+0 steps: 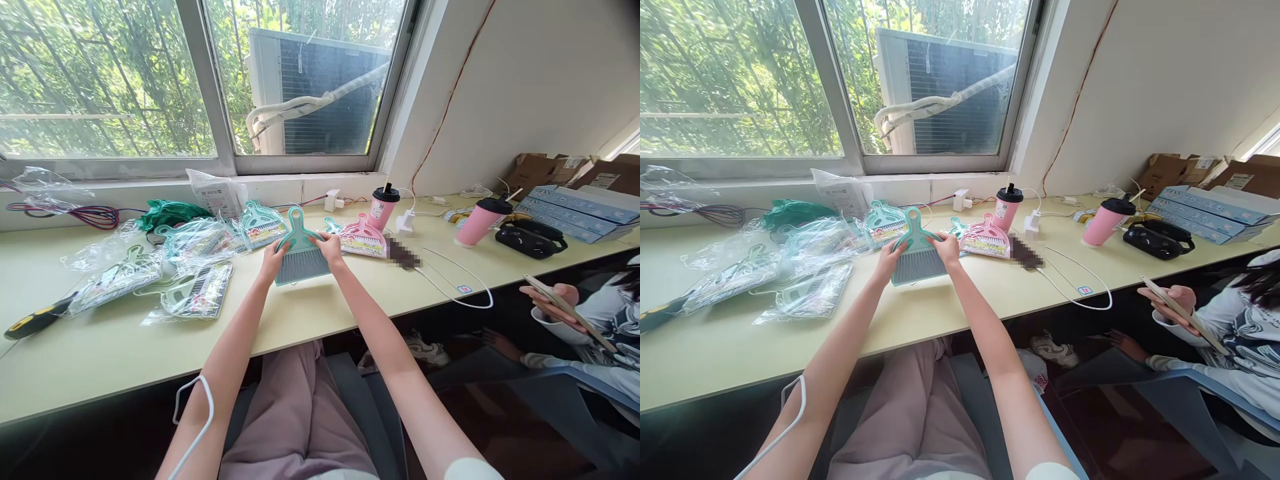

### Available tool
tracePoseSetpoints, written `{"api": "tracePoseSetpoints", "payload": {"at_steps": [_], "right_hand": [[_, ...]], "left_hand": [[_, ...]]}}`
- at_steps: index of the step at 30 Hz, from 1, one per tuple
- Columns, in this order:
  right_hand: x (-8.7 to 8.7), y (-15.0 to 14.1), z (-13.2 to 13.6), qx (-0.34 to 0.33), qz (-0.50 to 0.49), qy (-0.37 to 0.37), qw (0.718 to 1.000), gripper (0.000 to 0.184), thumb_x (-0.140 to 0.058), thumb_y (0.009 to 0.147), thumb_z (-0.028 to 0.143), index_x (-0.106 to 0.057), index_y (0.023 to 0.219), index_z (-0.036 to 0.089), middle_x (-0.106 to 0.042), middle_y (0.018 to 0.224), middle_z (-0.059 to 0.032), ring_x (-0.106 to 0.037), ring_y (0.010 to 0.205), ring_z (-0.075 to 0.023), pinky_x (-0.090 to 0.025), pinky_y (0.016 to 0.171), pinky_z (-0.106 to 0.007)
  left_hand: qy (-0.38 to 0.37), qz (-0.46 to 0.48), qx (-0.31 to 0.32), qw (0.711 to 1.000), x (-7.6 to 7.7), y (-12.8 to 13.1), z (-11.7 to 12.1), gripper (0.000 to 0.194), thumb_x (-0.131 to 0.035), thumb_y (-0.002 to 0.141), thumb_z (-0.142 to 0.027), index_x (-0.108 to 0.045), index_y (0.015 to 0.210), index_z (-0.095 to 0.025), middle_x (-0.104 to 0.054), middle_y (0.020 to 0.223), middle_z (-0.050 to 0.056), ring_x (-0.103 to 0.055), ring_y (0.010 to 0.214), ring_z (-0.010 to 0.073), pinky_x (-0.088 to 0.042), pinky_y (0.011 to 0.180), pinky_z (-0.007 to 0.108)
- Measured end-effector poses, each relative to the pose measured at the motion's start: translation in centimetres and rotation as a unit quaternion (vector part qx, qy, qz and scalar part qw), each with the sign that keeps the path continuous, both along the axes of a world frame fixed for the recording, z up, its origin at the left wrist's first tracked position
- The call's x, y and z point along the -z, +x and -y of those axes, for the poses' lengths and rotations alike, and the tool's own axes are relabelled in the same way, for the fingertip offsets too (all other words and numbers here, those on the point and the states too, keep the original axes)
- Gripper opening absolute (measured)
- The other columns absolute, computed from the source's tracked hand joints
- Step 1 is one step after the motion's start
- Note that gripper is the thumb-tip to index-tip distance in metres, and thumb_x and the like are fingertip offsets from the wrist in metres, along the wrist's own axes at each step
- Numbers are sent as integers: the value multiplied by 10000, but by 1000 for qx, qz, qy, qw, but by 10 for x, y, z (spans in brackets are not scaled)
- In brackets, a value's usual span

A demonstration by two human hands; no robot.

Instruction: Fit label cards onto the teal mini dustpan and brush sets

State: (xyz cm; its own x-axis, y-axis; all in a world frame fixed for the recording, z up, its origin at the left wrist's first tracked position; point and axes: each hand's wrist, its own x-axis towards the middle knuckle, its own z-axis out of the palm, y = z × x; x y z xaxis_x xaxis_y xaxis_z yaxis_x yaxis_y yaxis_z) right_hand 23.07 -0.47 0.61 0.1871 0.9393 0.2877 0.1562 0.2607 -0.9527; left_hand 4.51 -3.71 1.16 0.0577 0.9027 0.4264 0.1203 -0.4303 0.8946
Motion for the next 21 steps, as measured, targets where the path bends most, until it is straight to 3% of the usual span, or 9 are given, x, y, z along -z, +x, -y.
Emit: {"api": "tracePoseSetpoints", "payload": {"at_steps": [7,15,18,21], "right_hand": [[12,-5,-3,34,-16,-29,999,249,-746,688,380,-800,884,238,-773,820,7,-702,884,-228,-559,828,-370],[0,-9,4,48,10,-49,998,240,-733,689,312,-801,913,258,-785,874,21,-707,958,-234,-556,869,-353],[-7,-10,6,24,7,-43,999,223,-749,697,328,-795,896,239,-782,874,11,-704,964,-236,-553,882,-355],[-13,-12,6,-39,-29,-18,999,228,-765,708,362,-782,878,212,-779,926,-18,-702,983,-238,-550,905,-359]], "left_hand": [[-13,-10,-22,1000,3,-1,-2,343,-638,786,-484,-728,876,-166,-708,860,56,-607,876,236,-480,812,338],[-6,-24,-21,999,-1,-6,-4,299,-650,742,-470,-657,753,-171,-598,705,17,-523,741,200,-438,731,327],[-15,-5,-13,1000,-5,-7,-1,359,-648,752,-521,-656,754,-162,-611,741,28,-534,772,209,-436,758,334],[-41,22,15,999,-8,-12,1,408,-669,756,-547,-704,880,-159,-669,850,54,-583,880,248,-451,816,345]]}}
